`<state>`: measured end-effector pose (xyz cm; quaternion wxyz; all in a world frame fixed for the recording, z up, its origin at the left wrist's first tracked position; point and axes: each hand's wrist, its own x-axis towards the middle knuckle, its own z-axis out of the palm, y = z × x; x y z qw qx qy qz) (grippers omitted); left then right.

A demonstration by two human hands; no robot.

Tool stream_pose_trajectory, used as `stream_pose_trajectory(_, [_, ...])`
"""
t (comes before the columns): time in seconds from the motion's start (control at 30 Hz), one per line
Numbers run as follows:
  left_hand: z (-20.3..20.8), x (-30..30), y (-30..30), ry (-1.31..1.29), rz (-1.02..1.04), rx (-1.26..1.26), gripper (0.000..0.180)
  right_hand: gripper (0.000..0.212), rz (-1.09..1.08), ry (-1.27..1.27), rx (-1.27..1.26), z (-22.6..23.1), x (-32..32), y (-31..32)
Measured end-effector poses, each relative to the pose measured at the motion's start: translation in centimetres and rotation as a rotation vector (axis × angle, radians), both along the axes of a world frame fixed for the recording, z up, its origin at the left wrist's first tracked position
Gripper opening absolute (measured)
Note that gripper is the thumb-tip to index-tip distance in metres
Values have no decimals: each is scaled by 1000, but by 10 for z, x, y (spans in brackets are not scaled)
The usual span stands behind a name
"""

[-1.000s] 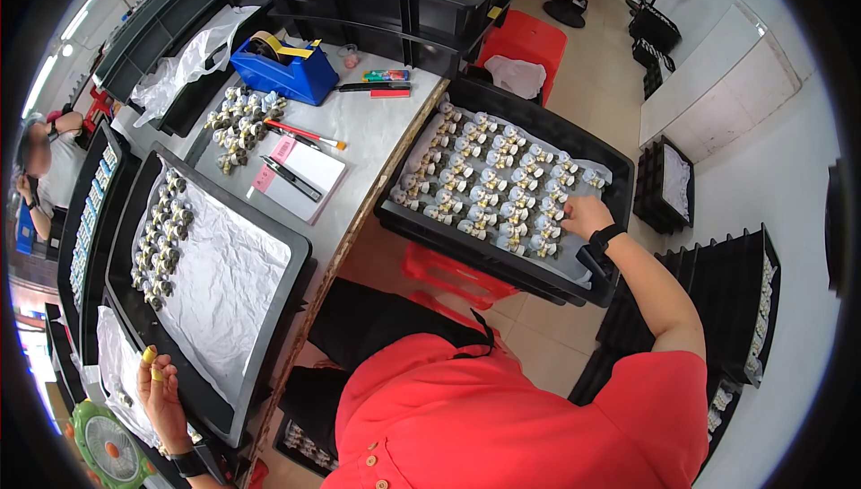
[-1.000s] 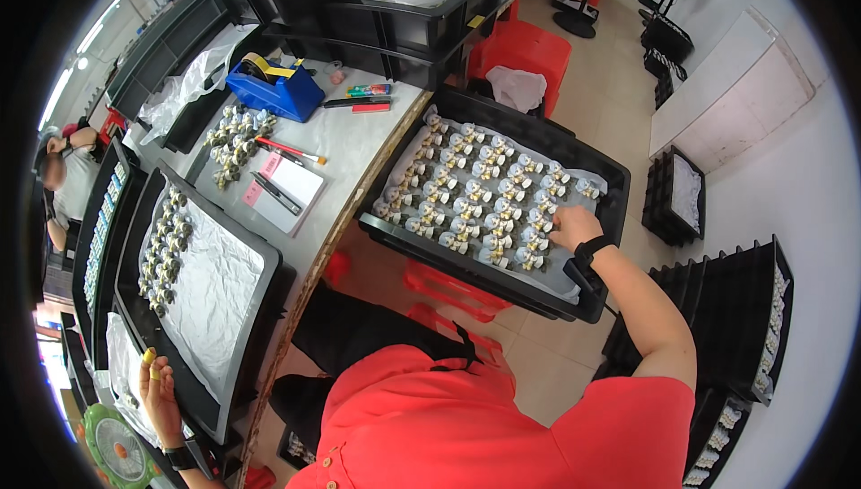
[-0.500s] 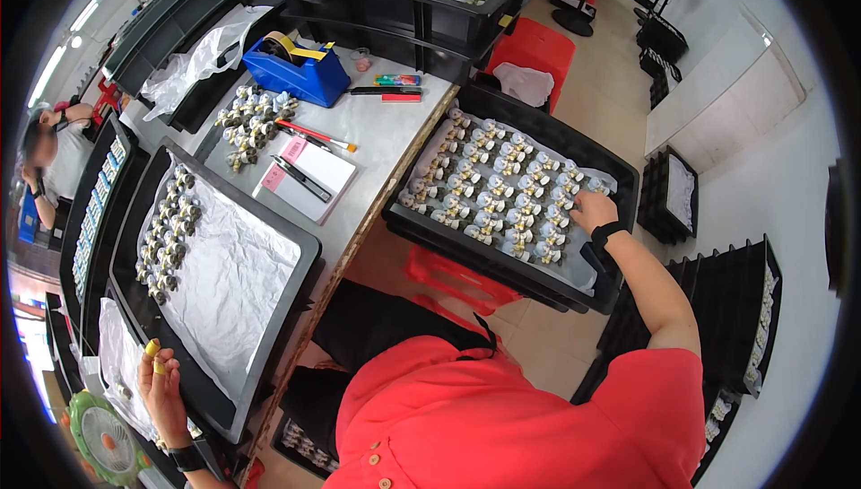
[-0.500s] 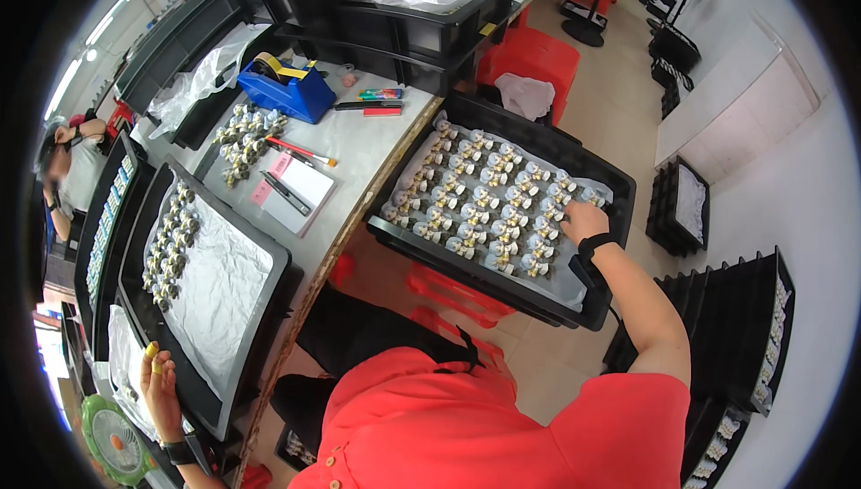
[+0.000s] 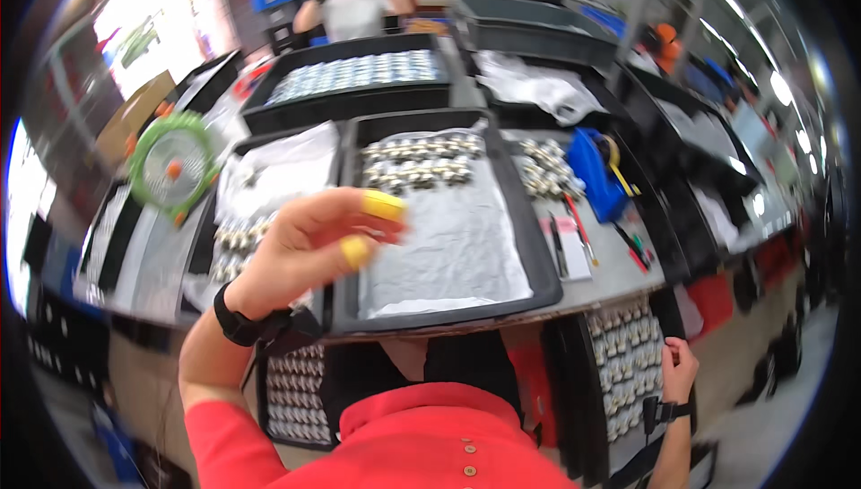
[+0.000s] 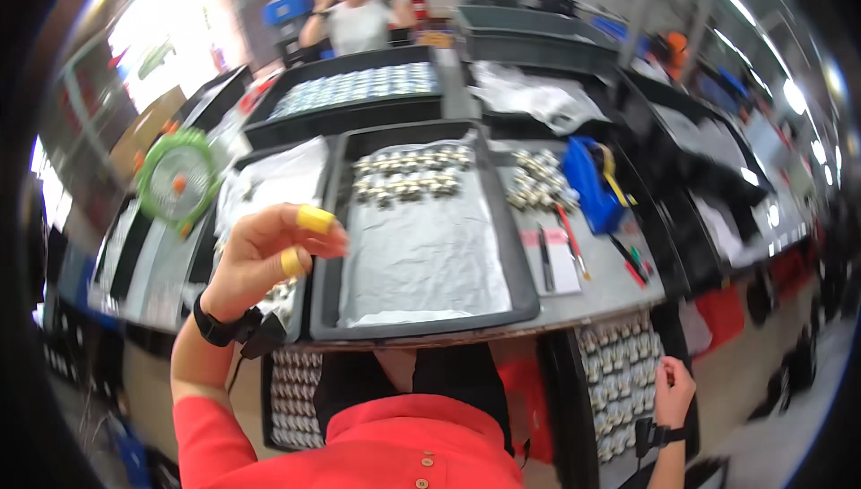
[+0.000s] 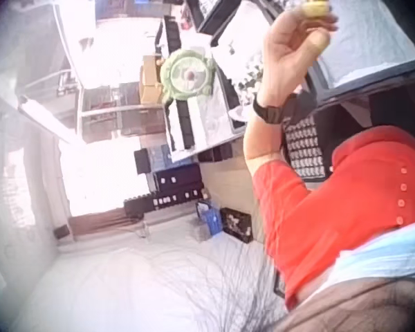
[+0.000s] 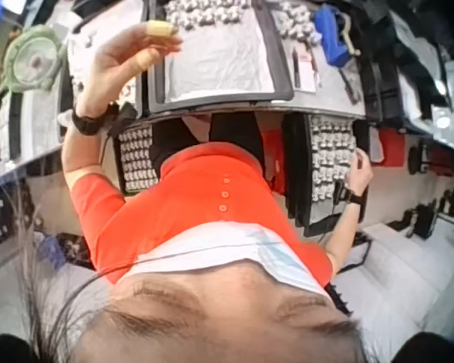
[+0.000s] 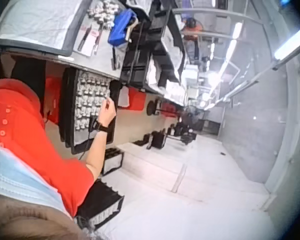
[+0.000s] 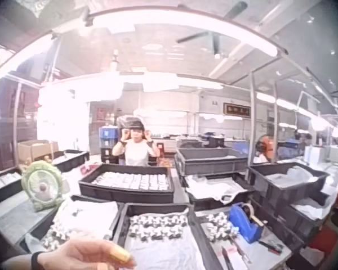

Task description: The person assembles small decorative figures by hand, picking up individual units from a tray, attaching a small yellow cap to the top, and placing the finished item into a separate tray. The process is repeated continuously for multiple units.

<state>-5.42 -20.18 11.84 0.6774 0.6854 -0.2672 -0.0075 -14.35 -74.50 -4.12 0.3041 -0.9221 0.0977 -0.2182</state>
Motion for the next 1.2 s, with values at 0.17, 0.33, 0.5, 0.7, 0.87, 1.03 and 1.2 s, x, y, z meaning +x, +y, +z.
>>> stream_pose_trajectory(0.17, [68,-97,-8,-590,-318,49,31,11,526,-281,-134,90,78,116])
stream_pose_trajectory(0.33, [92,-167,-1,-780,-256,-52,29,24,887,-548,115,148,143,233])
stream_pose_trajectory(0.5, [97,-203,25,-903,-96,-162,30,27,1050,-507,659,157,197,332])
stream_pose_trajectory(0.7, [82,-176,53,-837,-327,-302,33,22,1047,-174,599,120,282,390])
stream_pose_trajectory(0.87, [85,-137,59,-403,-304,-399,40,38,854,43,103,45,329,371])
stream_pose_trajectory(1.03, [71,-90,73,-568,-384,-423,28,59,731,237,-386,5,363,364])
stream_pose_trajectory(1.2, [68,-77,77,-220,-109,-505,28,67,640,456,-601,7,374,375])
